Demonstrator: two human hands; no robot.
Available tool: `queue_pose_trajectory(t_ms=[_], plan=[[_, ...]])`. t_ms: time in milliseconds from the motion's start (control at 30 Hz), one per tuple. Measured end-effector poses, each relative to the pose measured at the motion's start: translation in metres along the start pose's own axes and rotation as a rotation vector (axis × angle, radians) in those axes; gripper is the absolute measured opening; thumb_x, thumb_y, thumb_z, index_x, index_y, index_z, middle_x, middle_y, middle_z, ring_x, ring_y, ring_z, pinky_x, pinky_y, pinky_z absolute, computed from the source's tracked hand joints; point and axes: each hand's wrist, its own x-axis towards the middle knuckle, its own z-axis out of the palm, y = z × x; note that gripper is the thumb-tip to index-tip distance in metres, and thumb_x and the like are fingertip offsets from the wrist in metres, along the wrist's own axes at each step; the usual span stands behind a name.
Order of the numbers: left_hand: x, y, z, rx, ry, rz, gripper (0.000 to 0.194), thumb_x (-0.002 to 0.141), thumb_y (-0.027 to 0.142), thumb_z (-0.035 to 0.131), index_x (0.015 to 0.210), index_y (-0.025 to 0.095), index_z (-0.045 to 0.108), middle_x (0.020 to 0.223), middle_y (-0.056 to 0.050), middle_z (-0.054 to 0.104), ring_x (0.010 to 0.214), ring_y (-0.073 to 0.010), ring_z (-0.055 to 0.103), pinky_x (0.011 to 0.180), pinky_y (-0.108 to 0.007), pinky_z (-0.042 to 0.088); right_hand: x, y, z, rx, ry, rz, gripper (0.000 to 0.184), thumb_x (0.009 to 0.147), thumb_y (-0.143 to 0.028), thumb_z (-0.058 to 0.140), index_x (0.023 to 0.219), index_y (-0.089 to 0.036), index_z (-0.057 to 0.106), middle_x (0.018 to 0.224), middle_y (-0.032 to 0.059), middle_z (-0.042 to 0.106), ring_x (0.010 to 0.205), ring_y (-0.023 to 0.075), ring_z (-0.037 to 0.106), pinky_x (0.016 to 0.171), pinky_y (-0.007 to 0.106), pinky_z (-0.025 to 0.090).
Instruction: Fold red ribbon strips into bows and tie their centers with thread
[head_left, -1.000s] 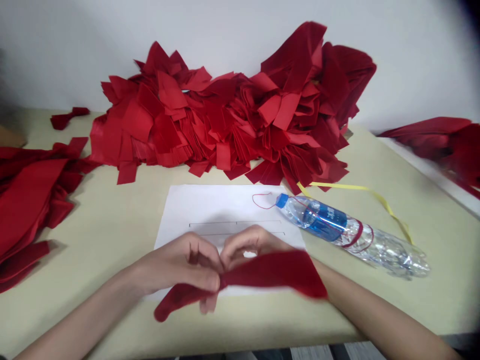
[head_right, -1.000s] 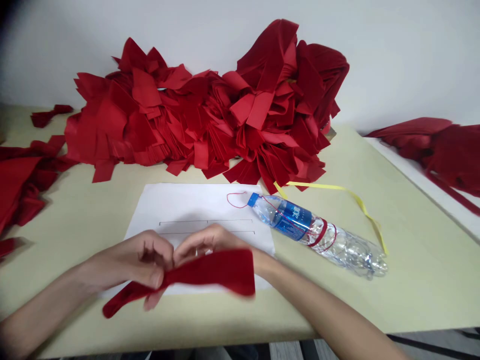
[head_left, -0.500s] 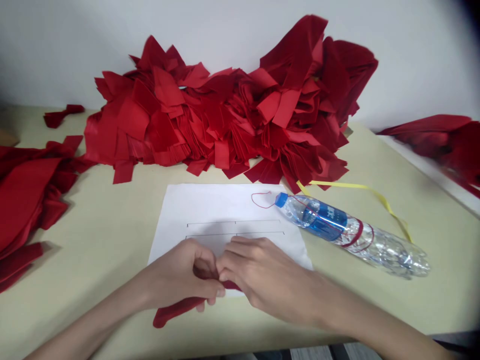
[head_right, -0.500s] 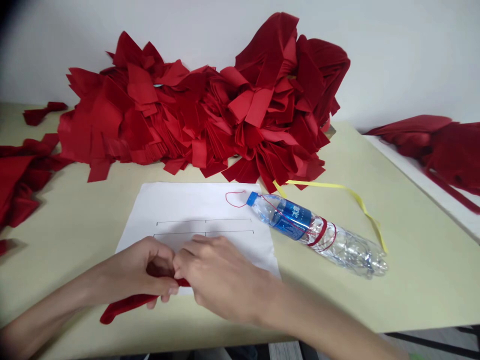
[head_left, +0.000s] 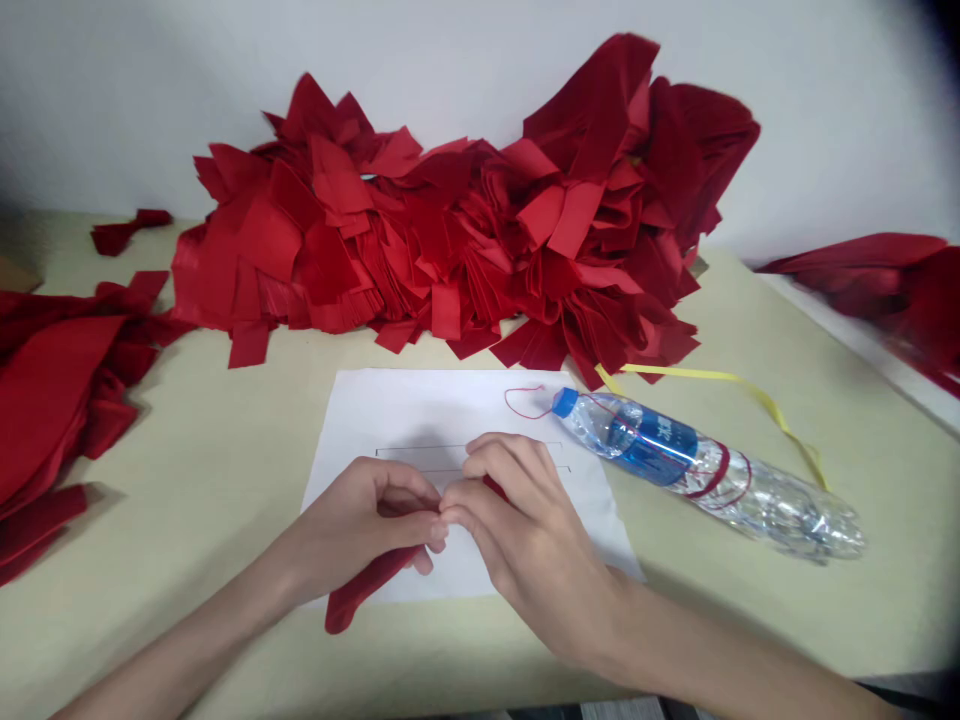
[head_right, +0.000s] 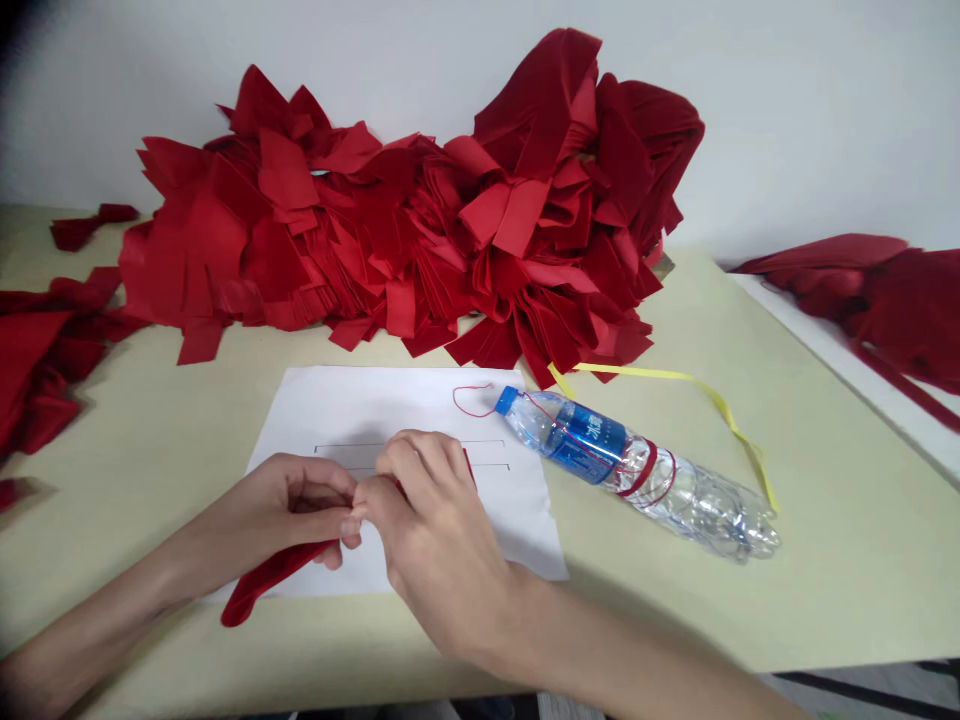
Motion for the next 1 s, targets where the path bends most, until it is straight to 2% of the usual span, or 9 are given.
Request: queue_pose_trajectory(t_ms=[233, 400, 533, 667, 767, 867, 933, 1000], plan=[[0.005, -0.008, -0.003, -0.23, -0.079, -0.022, 0.014, 0.072, 0.025, 0.067, 0.078, 0.013, 0.063, 0.072, -0.003, 0.068, 0.064, -0.0131, 0.064, 0.064, -0.024, 0.049, -0.002, 0.0, 0.006, -0.116, 0.216, -0.157, 0.02, 0.085, -0.008, 0.045, 0.076, -0.014, 0.061, 0.078, 0.0059, 0.053, 0.095, 0.0204, 0.046, 0.077, 0.034, 0.038], [0.007, -0.009, -0.006, -0.462, -0.098, -0.089, 0.018, 0.073, 0.022, 0.068, 0.088, 0.013, 0.064, 0.079, -0.005, 0.069, 0.074, -0.0145, 0.066, 0.075, -0.026, 0.051, -0.003, 0.005, 0.003, -0.139, 0.239, -0.266, 0.018, 0.084, -0.006, 0.047, 0.086, -0.01, 0.064, 0.077, 0.0074, 0.057, 0.093, 0.021, 0.049, 0.08, 0.035, 0.041], [0.006, -0.008, -0.007, -0.528, -0.131, -0.062, 0.018, 0.078, 0.023, 0.064, 0.093, 0.014, 0.065, 0.082, -0.005, 0.069, 0.075, -0.0138, 0.066, 0.084, -0.03, 0.048, -0.004, 0.01, 0.002, -0.16, 0.272, -0.315, 0.016, 0.084, -0.007, 0.048, 0.083, -0.01, 0.064, 0.077, 0.0059, 0.06, 0.091, 0.0197, 0.05, 0.079, 0.034, 0.041], [0.005, -0.008, -0.004, -0.432, -0.057, 0.031, 0.02, 0.081, 0.028, 0.06, 0.096, 0.015, 0.064, 0.081, -0.004, 0.069, 0.075, -0.0135, 0.065, 0.079, -0.028, 0.049, -0.002, 0.013, 0.003, -0.157, 0.205, -0.319, 0.018, 0.085, -0.006, 0.047, 0.079, -0.011, 0.063, 0.079, 0.0061, 0.061, 0.092, 0.0196, 0.05, 0.078, 0.033, 0.042], [0.005, -0.009, -0.007, -0.32, 0.019, 0.063, 0.023, 0.081, 0.033, 0.058, 0.098, 0.017, 0.062, 0.085, -0.006, 0.069, 0.077, -0.0165, 0.065, 0.066, -0.024, 0.05, 0.001, 0.018, 0.002, -0.144, 0.161, -0.229, 0.015, 0.083, -0.006, 0.049, 0.079, -0.012, 0.063, 0.083, 0.0068, 0.06, 0.092, 0.0199, 0.048, 0.078, 0.033, 0.043], [0.005, -0.009, -0.012, -0.195, 0.084, 0.088, 0.025, 0.081, 0.037, 0.057, 0.099, 0.02, 0.06, 0.087, -0.006, 0.07, 0.073, -0.0172, 0.065, 0.06, -0.024, 0.049, 0.006, 0.026, -0.007, -0.165, 0.239, -0.144, 0.008, 0.078, -0.008, 0.058, 0.082, -0.012, 0.063, 0.083, 0.0076, 0.058, 0.09, 0.0199, 0.048, 0.081, 0.035, 0.043], [0.005, -0.009, -0.013, -0.051, 0.13, 0.137, 0.025, 0.081, 0.037, 0.056, 0.098, 0.019, 0.061, 0.085, -0.005, 0.069, 0.069, -0.0152, 0.063, 0.062, -0.025, 0.048, 0.01, 0.03, -0.015, -0.162, 0.324, -0.12, 0.011, 0.077, -0.01, 0.06, 0.087, -0.013, 0.063, 0.086, 0.0078, 0.059, 0.092, 0.0206, 0.049, 0.086, 0.037, 0.042], [0.005, -0.009, -0.011, 0.119, 0.147, 0.198, 0.023, 0.08, 0.036, 0.057, 0.095, 0.019, 0.062, 0.082, -0.004, 0.069, 0.066, -0.014, 0.061, 0.064, -0.026, 0.047, 0.014, 0.032, -0.023, -0.098, 0.305, -0.083, 0.018, 0.077, -0.015, 0.062, 0.096, -0.015, 0.061, 0.095, 0.0082, 0.061, 0.103, 0.0228, 0.049, 0.092, 0.039, 0.039]])
